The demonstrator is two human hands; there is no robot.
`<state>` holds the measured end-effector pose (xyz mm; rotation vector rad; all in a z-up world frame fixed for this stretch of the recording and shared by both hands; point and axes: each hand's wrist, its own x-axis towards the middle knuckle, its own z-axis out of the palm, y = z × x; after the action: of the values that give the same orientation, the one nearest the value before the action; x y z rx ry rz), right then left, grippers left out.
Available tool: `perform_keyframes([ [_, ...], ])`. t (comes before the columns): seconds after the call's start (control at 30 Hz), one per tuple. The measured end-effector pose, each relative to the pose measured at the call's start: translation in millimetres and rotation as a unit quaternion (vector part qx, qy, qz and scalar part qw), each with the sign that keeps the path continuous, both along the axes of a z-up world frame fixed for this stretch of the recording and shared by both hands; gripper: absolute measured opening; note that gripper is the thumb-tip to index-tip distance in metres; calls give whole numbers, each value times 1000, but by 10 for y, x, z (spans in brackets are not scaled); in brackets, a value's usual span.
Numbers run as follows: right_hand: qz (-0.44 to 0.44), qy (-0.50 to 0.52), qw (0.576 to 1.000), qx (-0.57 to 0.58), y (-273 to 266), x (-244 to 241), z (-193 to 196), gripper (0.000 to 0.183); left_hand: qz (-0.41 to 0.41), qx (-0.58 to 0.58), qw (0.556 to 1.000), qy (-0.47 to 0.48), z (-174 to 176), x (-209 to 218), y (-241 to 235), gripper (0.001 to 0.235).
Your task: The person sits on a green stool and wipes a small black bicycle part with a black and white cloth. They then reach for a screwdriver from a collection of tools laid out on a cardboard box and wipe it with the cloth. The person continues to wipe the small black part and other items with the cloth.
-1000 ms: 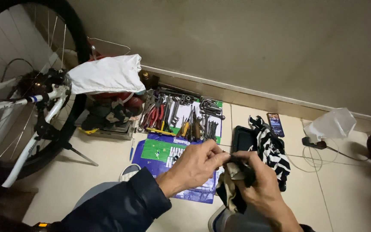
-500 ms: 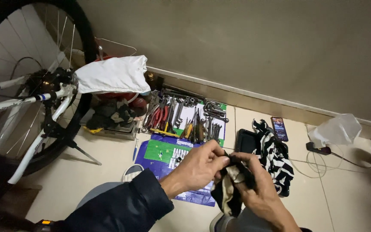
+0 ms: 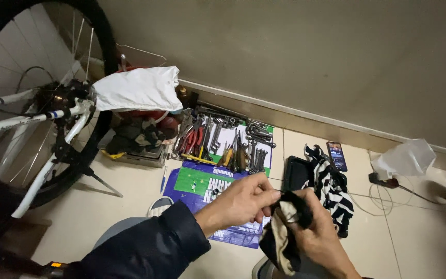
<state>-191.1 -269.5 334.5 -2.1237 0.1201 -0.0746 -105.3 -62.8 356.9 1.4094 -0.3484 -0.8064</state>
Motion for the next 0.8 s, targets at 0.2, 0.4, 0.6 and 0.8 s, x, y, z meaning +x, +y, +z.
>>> perform_keyframes([
  [0.2, -125, 166, 935, 286, -44, 87, 64, 24, -38, 16, 962, -271, 64, -73, 66, 11],
  [0.4, -72, 100, 955, 270, -32, 47, 72, 17, -30, 26, 958, -284, 68, -82, 37, 16],
  [0.6, 59, -72, 990, -108, -86, -25, -193, 51, -6, -10, 995, 101, -90, -22, 6, 23],
  [0.8, -7, -50, 998, -39, -1, -34, -103, 32, -19, -33, 999, -5, -32, -36, 1, 13],
])
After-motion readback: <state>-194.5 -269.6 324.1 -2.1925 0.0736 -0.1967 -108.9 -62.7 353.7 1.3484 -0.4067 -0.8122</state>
